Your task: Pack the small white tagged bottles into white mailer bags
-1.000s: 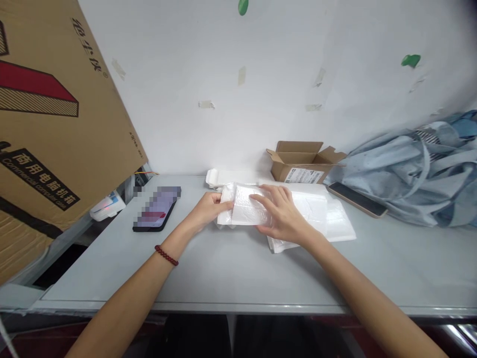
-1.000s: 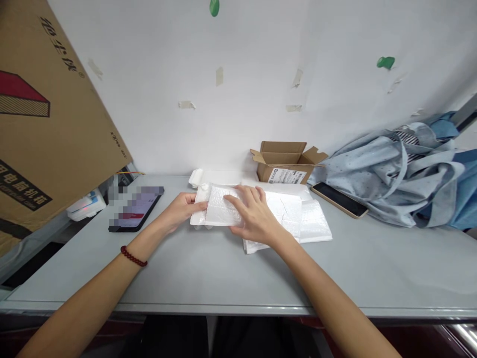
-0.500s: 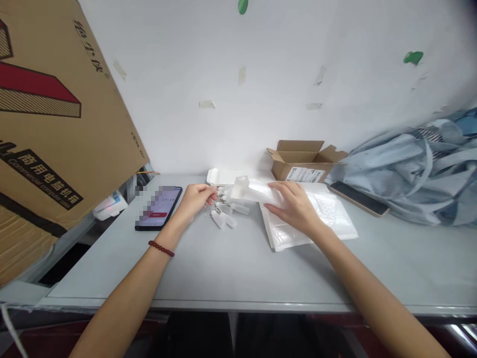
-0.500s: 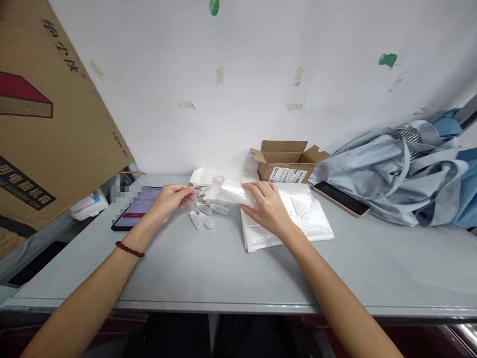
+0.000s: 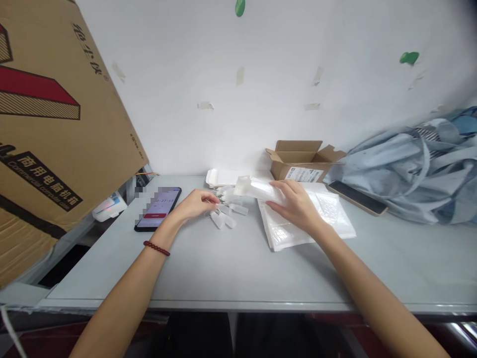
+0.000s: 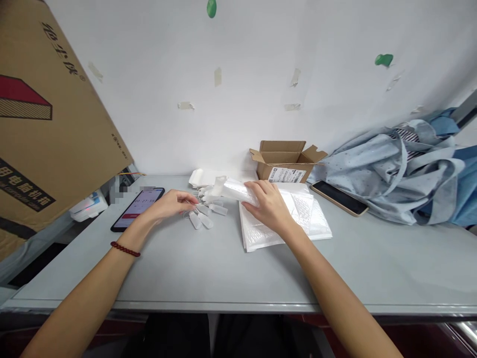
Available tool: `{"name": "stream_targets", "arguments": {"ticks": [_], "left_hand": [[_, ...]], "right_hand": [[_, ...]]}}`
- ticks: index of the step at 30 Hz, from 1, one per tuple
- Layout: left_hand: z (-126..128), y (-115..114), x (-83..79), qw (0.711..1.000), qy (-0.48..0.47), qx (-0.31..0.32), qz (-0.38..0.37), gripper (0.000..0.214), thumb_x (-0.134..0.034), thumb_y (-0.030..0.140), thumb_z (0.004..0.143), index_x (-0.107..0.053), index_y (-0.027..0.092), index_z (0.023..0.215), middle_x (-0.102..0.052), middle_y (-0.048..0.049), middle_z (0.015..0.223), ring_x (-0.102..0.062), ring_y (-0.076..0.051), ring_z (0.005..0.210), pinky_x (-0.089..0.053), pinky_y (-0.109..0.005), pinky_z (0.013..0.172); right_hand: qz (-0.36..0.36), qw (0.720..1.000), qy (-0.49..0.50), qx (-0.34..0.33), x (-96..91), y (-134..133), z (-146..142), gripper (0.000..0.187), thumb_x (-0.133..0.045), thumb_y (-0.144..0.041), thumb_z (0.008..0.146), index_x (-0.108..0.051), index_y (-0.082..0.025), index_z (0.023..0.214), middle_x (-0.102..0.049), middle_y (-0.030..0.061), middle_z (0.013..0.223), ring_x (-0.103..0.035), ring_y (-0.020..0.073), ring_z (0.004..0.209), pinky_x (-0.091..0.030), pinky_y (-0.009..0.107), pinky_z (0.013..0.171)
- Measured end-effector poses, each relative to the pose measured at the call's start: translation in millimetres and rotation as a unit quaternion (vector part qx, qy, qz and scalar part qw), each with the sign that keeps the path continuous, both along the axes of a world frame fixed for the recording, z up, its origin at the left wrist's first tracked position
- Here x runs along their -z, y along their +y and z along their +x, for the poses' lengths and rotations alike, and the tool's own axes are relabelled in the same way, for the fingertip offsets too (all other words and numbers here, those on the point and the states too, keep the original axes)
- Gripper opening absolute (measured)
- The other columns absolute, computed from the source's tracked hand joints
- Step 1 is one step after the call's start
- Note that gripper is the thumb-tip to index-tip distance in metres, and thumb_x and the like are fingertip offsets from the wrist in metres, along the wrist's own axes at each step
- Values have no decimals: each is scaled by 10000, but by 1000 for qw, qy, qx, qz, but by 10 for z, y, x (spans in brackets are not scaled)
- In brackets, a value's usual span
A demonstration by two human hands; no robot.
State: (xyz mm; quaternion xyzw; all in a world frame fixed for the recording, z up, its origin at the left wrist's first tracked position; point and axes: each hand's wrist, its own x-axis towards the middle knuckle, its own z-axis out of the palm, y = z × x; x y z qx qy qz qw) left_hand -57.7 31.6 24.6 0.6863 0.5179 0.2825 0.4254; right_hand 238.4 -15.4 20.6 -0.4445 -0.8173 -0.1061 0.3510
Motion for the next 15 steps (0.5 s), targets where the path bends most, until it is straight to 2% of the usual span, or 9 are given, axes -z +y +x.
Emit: {"name": "stream_targets", "arguments": {"ticks": [4, 7, 11, 15], "left_hand": [[-9, 36, 68, 1000, 14, 21, 8, 154, -701, 172, 583, -737, 173, 732, -668, -43, 724, -576, -166, 651, -402, -259, 580], [5, 23, 66, 1000, 2, 28, -2, 100, -702, 218, 620, -719, 159, 700, -639, -41, 666, -545, -152, 587, -388, -264, 547], [18, -50, -69, 996, -71, 33, -32, 138, -718, 269, 655, -699, 158, 734, -629, -23, 703, -513, -114, 566, -403, -266, 585], [-7, -77, -189, 986, -164, 15, -19, 182, -752, 284, 643, -699, 158, 763, -621, -21, 751, -502, -107, 623, -415, -264, 634]], "right_hand": [[-3, 1000, -4, 4, -2, -3, -5, 351, -579, -309, 850, -501, -199, 1173, -592, 116, 1049, -538, 277, 988, -451, 420, 843], [-10, 1000, -8, 6, 3, -1, -10, 356, -583, -308, 849, -497, -201, 1178, -590, 116, 1066, -534, 282, 1007, -449, 426, 855], [-24, 1000, -15, 10, 21, 9, -8, 375, -593, -312, 844, -488, -204, 1188, -585, 114, 1084, -528, 291, 1026, -444, 435, 865], [-33, 999, -21, 13, 40, 19, 1, 399, -601, -319, 836, -485, -208, 1201, -582, 119, 1111, -521, 301, 1051, -433, 453, 879]]}}
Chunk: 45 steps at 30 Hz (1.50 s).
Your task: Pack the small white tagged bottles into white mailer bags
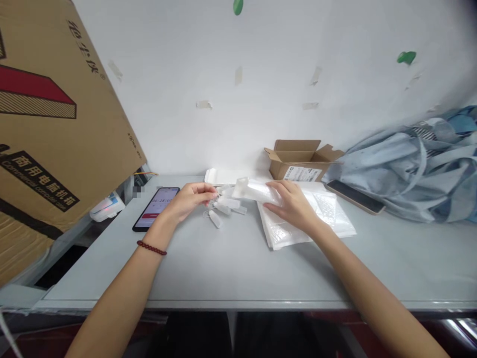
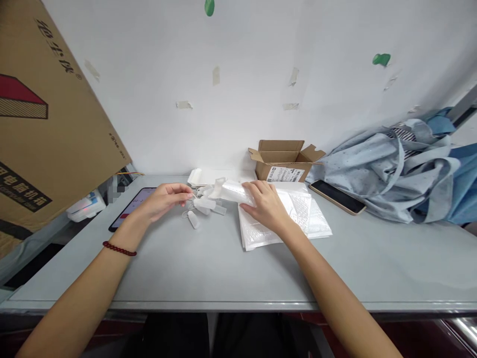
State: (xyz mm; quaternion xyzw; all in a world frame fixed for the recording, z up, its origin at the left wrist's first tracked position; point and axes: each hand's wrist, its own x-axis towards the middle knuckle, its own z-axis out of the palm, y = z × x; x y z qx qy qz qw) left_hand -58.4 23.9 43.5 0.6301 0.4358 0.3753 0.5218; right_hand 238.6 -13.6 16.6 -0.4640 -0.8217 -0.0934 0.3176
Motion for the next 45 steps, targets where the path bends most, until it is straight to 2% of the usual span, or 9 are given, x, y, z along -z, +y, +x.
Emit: {"name": "stream_targets", "arguments": {"ticks": [7, 13, 18, 22, 25, 29, 34, 39, 45], "left_hand": [[-16, 39, -10, 988, -121, -98, 20, 205, -792, 248, 600, -697, 147, 752, -616, -12, 745, -516, -92, 608, -424, -249, 626], [153, 6, 157, 993, -40, -83, 78, 191, -772, 263, 650, -700, 137, 774, -657, -18, 730, -552, -102, 591, -447, -268, 646], [327, -101, 185, 995, -78, -8, 58, 270, -779, 262, 644, -710, 142, 876, -722, -77, 887, -650, -187, 842, -490, -309, 782], [262, -89, 105, 992, -88, -62, 64, 275, -743, 296, 668, -698, 131, 884, -721, -92, 859, -661, -209, 810, -505, -323, 724], [81, -11, 60, 993, 42, -91, 69, 221, -697, 286, 663, -700, 136, 825, -702, -71, 787, -639, -202, 728, -481, -303, 644], [-139, 74, 73, 962, 268, 27, 50, 241, -620, 177, 600, -728, 172, 815, -698, -39, 837, -620, -205, 777, -447, -279, 670], [-177, 100, 149, 923, 367, 106, 52, 308, -575, 188, 596, -730, 183, 862, -672, -17, 786, -595, -194, 761, -417, -260, 654], [-187, 101, 136, 922, 370, 108, 47, 194, -606, 253, 627, -733, 182, 754, -654, -7, 678, -574, -175, 670, -405, -252, 615], [-244, 41, 2, 970, 226, 85, 28, 131, -741, 350, 594, -764, 250, 676, -706, -33, 704, -612, -201, 692, -446, -269, 612]], "right_hand": [[3, 1000, -12, -6, 9, -3, -4, 403, -595, -336, 841, -478, -215, 1208, -585, 116, 1136, -537, 289, 1075, -407, 448, 901], [14, 999, -11, -39, 20, -30, -54, 399, -589, -322, 847, -471, -212, 1212, -593, 114, 1125, -551, 277, 1056, -402, 429, 899], [22, 998, -15, -54, 45, -30, -76, 397, -599, -317, 845, -463, -217, 1205, -604, 105, 1107, -558, 269, 1041, -409, 420, 887], [22, 999, -11, -48, 49, -20, -68, 409, -603, -316, 843, -456, -212, 1210, -599, 107, 1112, -555, 271, 1045, -412, 425, 890], [20, 999, -1, -36, 40, -18, -61, 400, -601, -324, 844, -461, -215, 1203, -600, 105, 1098, -555, 272, 1041, -414, 426, 894], [13, 1000, 2, -25, 35, -16, -60, 386, -603, -333, 844, -470, -216, 1186, -599, 104, 1093, -553, 275, 1044, -413, 423, 892], [-4, 1000, -8, -17, 47, -8, -50, 408, -595, -351, 846, -457, -217, 1207, -587, 106, 1123, -541, 276, 1070, -402, 426, 905], [-31, 999, -21, -12, 36, -17, -43, 437, -575, -358, 847, -439, -228, 1241, -570, 114, 1155, -526, 287, 1093, -388, 443, 912], [-39, 999, -24, -10, -10, -48, -48, 453, -572, -345, 835, -421, -236, 1248, -557, 117, 1166, -509, 297, 1117, -374, 450, 912]]}}
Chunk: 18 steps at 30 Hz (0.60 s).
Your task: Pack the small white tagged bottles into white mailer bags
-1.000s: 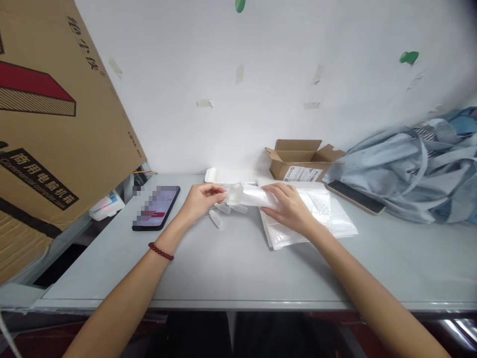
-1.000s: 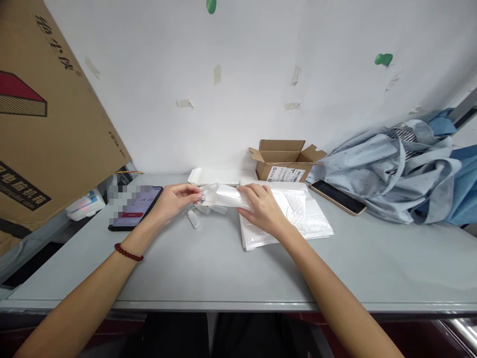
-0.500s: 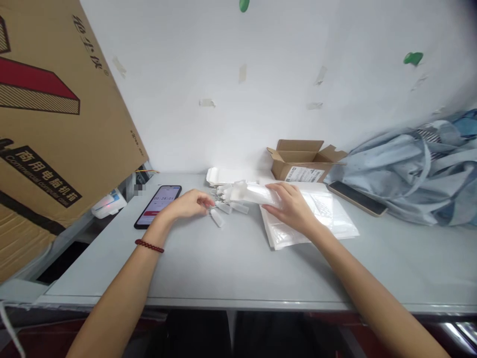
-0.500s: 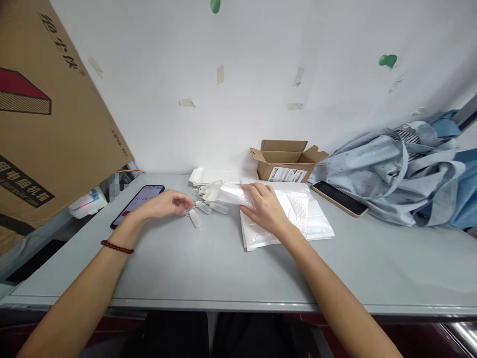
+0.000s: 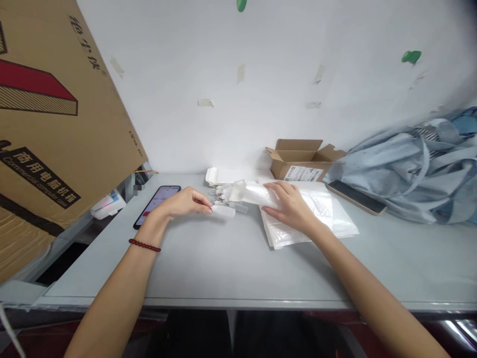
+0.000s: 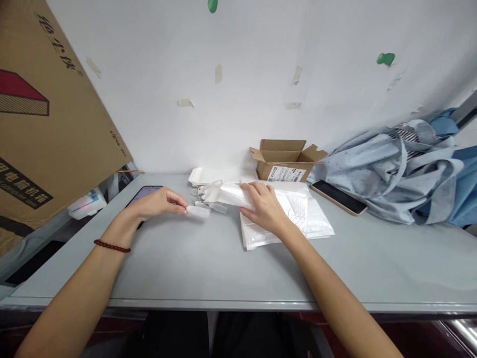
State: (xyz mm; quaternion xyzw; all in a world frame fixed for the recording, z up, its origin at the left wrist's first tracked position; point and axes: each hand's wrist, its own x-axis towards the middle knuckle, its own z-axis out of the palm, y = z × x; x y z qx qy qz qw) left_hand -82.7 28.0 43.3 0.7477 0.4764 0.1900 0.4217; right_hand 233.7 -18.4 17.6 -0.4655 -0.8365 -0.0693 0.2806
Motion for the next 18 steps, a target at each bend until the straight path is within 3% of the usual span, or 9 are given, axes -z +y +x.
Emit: {"name": "stream_targets", "arguments": {"ticks": [11, 18], "left_hand": [[105, -6, 42, 981, -149, -126, -1, 218, -769, 402, 635, -762, 197, 709, -652, -34, 658, -502, -111, 555, -425, -264, 588], [325, -83, 121, 983, -171, -60, -22, 265, -699, 405, 723, -769, 178, 842, -683, -60, 756, -509, -125, 591, -399, -260, 561]], "right_hand": [[-32, 999, -29, 15, -11, -8, -23, 520, -596, -336, 776, -406, -207, 1241, -523, 125, 1081, -501, 315, 1067, -353, 468, 903], [-25, 999, -27, -7, 2, -23, -59, 474, -596, -265, 757, -443, -204, 1202, -536, 115, 1060, -525, 294, 1020, -385, 432, 863]]}}
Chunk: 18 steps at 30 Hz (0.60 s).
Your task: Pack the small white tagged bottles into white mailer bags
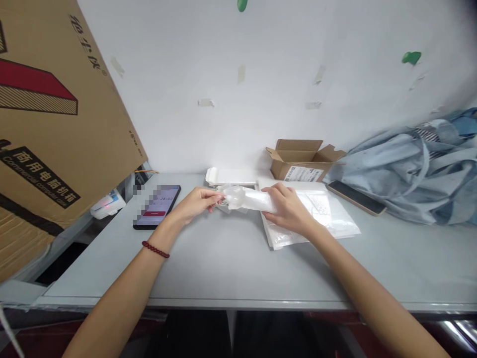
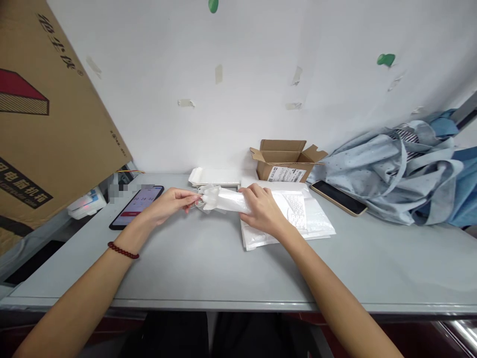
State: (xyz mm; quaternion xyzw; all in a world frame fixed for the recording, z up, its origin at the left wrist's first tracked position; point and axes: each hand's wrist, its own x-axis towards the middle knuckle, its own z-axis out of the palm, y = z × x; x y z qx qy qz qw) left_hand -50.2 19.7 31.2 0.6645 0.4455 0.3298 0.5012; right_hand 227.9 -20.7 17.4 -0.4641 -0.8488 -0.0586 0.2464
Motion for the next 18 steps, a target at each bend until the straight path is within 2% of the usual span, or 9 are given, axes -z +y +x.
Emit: {"name": "stream_targets", "arguments": {"ticks": [2, 4, 9, 12, 18], "left_hand": [[112, -34, 68, 1000, -4, 10, 0, 294, -690, 399, 731, -762, 200, 935, -700, -67, 811, -529, -143, 634, -389, -261, 561], [226, -66, 142, 1000, -19, 12, 7, 296, -710, 381, 709, -763, 201, 938, -707, -73, 844, -562, -171, 713, -408, -277, 617], [393, -110, 255, 992, -6, -94, 84, 213, -759, 355, 624, -768, 190, 757, -662, -38, 778, -533, -176, 747, -406, -295, 685], [401, -113, 261, 988, -12, -129, 90, 188, -771, 347, 588, -747, 191, 690, -641, -20, 745, -521, -168, 732, -410, -294, 688], [403, -119, 295, 994, -83, -65, 12, 213, -772, 338, 608, -763, 173, 742, -710, -45, 782, -599, -184, 741, -442, -310, 723]], "right_hand": [[5, 1000, 1, -11, 10, -6, -20, 457, -592, -244, 750, -458, -206, 1186, -546, 113, 1048, -534, 290, 996, -395, 423, 843], [9, 1000, -3, -18, 21, -11, -38, 451, -592, -226, 738, -474, -197, 1172, -553, 115, 1039, -541, 284, 969, -399, 415, 828], [15, 1000, -12, -25, 39, -12, -58, 448, -592, -199, 718, -502, -183, 1156, -565, 114, 1017, -543, 274, 937, -394, 403, 812], [18, 999, -8, -32, 42, -10, -54, 445, -589, -192, 711, -508, -191, 1149, -565, 109, 1017, -545, 269, 927, -390, 399, 812], [25, 999, -8, -33, 30, -20, -54, 415, -588, -199, 722, -514, -177, 1130, -569, 108, 1004, -547, 260, 916, -388, 393, 802]]}}
